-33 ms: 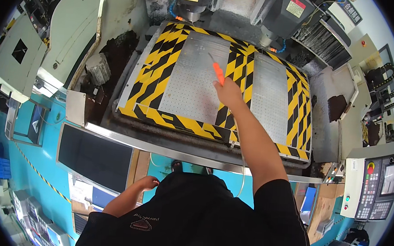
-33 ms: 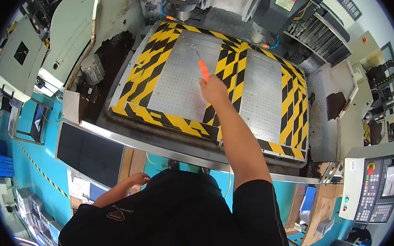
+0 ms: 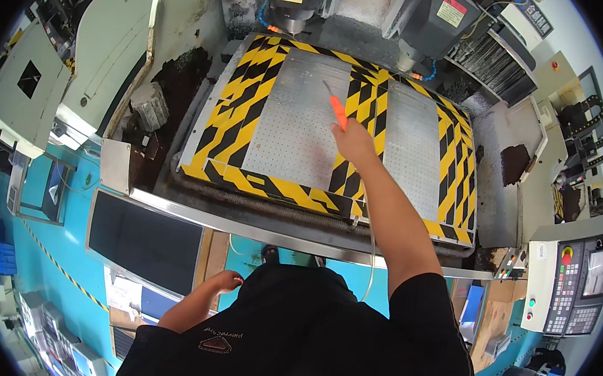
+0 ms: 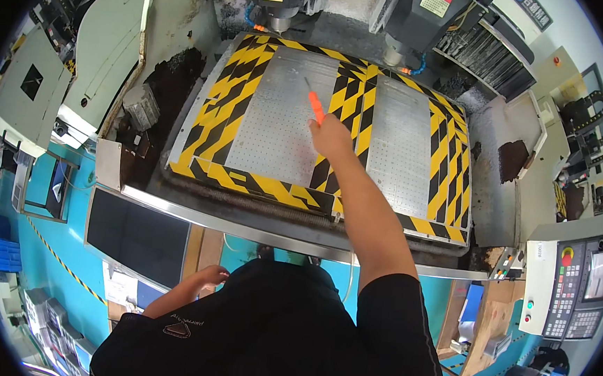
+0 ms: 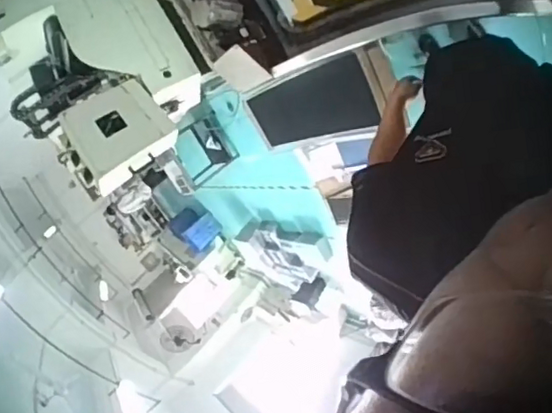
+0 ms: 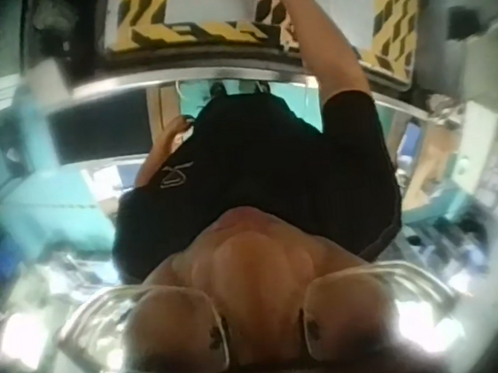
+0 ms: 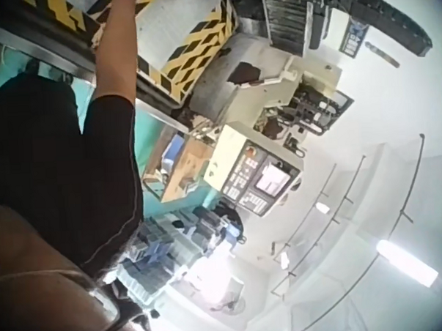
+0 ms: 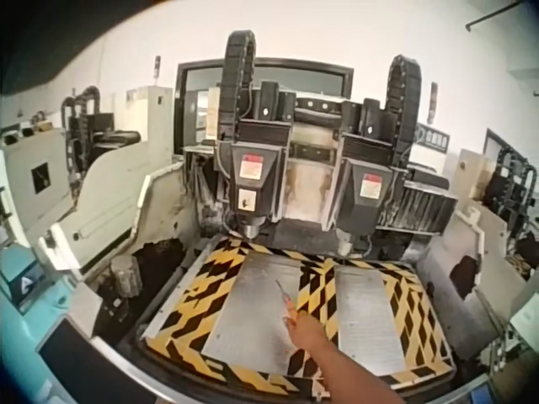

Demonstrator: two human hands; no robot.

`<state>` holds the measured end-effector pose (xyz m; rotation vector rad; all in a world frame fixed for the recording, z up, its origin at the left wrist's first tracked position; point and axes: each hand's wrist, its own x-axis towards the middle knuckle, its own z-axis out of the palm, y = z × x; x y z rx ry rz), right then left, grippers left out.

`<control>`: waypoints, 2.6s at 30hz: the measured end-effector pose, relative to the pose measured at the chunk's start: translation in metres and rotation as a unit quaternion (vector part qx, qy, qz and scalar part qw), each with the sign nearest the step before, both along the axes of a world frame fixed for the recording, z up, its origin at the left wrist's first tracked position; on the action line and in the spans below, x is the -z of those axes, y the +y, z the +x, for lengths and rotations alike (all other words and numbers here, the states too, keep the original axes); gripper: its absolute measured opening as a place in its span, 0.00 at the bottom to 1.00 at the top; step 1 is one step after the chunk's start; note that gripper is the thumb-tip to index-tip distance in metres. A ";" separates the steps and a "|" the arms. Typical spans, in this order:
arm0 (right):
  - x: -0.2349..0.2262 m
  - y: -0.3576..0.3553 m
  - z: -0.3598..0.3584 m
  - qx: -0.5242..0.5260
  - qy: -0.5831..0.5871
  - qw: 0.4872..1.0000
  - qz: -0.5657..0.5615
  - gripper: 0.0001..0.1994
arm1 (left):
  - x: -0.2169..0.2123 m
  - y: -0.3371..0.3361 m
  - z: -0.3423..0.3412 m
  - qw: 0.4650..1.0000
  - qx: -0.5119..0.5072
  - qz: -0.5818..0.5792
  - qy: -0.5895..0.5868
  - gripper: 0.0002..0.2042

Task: The person cleans a machine bed using an air gun, places flat panels onto the bed, and operates the control panel. After machining, the person uses the air gun to blow debris off the cut panels, unloads them to separate the cut pieces by hand, and loads new panels to restart the machine.

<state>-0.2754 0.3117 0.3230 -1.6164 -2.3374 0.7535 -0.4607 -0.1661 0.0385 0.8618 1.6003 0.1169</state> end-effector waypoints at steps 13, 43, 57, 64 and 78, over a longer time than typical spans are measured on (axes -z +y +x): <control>0.104 0.097 0.324 0.053 -0.104 0.980 0.162 0.15 | 0.002 -0.040 0.018 0.997 -0.034 -0.070 0.002 0.12; -0.036 -0.277 -0.019 -0.506 -0.033 0.855 -0.113 0.21 | -0.130 -0.104 -0.056 0.653 -0.645 0.005 0.397 0.37; -0.051 -0.244 0.057 -0.490 -0.150 0.839 -0.182 0.25 | -0.111 -0.145 -0.118 0.809 -0.490 -0.024 0.323 0.32; -0.060 -0.123 0.106 -0.109 -0.089 0.989 -0.054 0.26 | -0.098 -0.155 -0.135 0.759 -0.640 0.003 0.118 0.25; 0.008 0.023 0.236 0.124 -0.051 0.988 0.081 0.26 | -0.113 -0.157 -0.124 0.508 -0.800 0.312 -0.076 0.16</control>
